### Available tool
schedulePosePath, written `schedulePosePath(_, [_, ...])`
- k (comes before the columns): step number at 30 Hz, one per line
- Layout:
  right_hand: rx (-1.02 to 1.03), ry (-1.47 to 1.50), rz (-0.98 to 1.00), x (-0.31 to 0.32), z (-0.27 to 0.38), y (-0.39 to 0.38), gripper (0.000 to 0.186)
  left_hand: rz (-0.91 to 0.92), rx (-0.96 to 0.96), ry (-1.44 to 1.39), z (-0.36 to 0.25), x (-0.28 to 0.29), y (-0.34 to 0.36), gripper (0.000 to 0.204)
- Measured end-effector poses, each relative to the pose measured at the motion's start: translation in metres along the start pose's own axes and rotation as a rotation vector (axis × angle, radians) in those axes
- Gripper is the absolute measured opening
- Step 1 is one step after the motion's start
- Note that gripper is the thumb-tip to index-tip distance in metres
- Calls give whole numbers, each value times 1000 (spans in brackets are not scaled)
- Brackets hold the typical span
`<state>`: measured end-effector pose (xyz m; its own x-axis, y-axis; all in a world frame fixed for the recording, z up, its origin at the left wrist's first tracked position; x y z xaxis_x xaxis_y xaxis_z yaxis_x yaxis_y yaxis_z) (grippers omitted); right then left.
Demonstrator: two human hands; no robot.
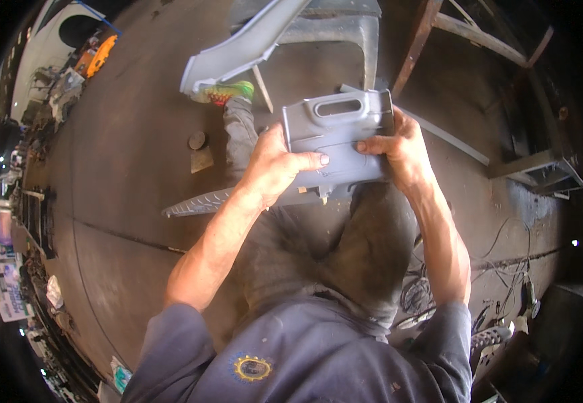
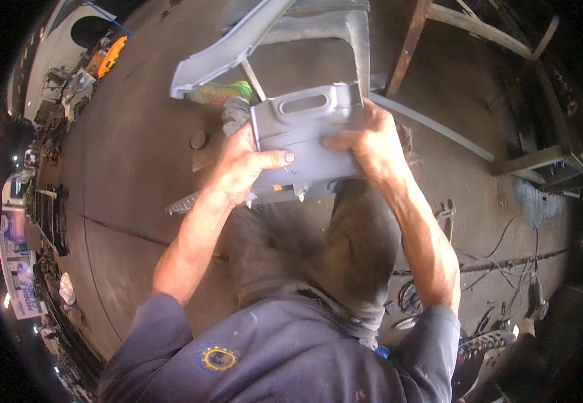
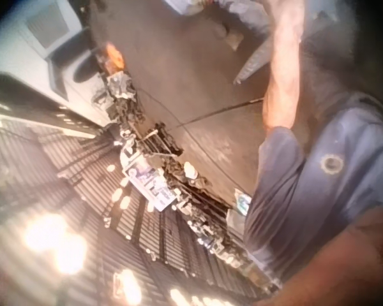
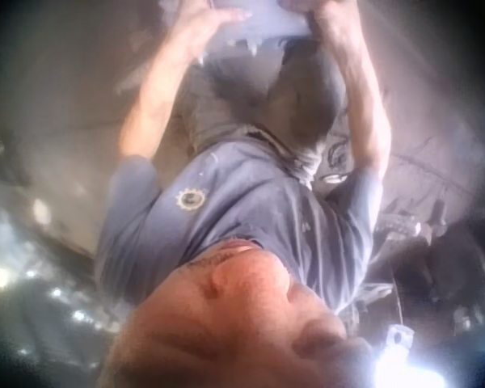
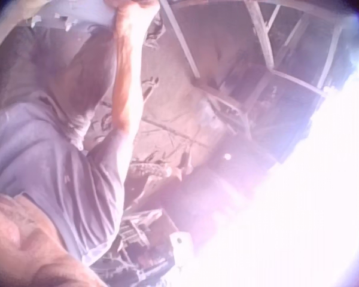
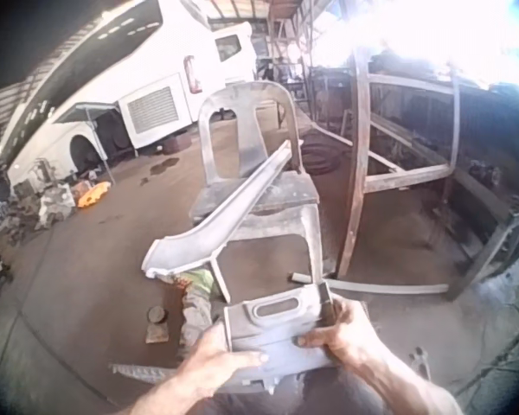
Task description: The person sits on the floor and uses a soldering iron to melt and smooth the edges of a gray plastic part. They repeatedly apply heat to the seams and edges, then press the plastic with their fingers to shape it.
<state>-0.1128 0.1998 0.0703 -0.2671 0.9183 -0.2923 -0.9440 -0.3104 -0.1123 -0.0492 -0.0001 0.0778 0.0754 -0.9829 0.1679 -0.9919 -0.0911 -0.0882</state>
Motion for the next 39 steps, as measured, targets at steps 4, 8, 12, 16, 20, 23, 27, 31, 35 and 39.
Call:
schedulePosePath(4, [-7,11,-11,1,3,-4,57,77,184,-147,-3,-12,-3,49])
schedulePosePath(8, [-47,13,-16,3,4,-2,57,91,225,-184,5,-11,6,45])
schedulePosePath(12, [-52,62,-39,2,2,3,55,90,96,-134,5,-9,13,67])
schedulePosePath(16, [-73,15,-69,14,-9,11,62,-152,-209,207,4,-9,2,105])
schedulePosePath(20, [-62,11,-44,8,-6,10,65,-267,-196,421,-2,-27,-8,123])
schedulePosePath(23, [-45,35,-33,9,-1,10,64,-285,-130,465,-1,-28,3,124])
schedulePosePath(27, [-66,27,-41,2,-2,4,54,-181,-199,536,-21,12,32,114])
schedulePosePath(31, [-92,21,-34,8,2,0,55,161,-388,1030,-91,-18,37,97])
schedulePosePath(35, [-28,16,0,7,-1,2,60,579,-232,1015,-90,-43,80,93])
schedulePosePath(39, [4,10,2,3,3,-3,61,766,-43,935,-75,-56,95,94])
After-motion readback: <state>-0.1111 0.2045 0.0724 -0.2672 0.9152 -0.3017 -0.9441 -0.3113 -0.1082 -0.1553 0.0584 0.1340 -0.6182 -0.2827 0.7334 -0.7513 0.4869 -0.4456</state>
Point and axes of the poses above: each hand's wrist, its own y-axis towards the middle knuckle, its own x-axis out of the back of the hand, z = x × y, the point moved 4 cm from there along y, towards the middle knuckle, and after that the axes turned 6 degrees about y, right-handed, at the moved point
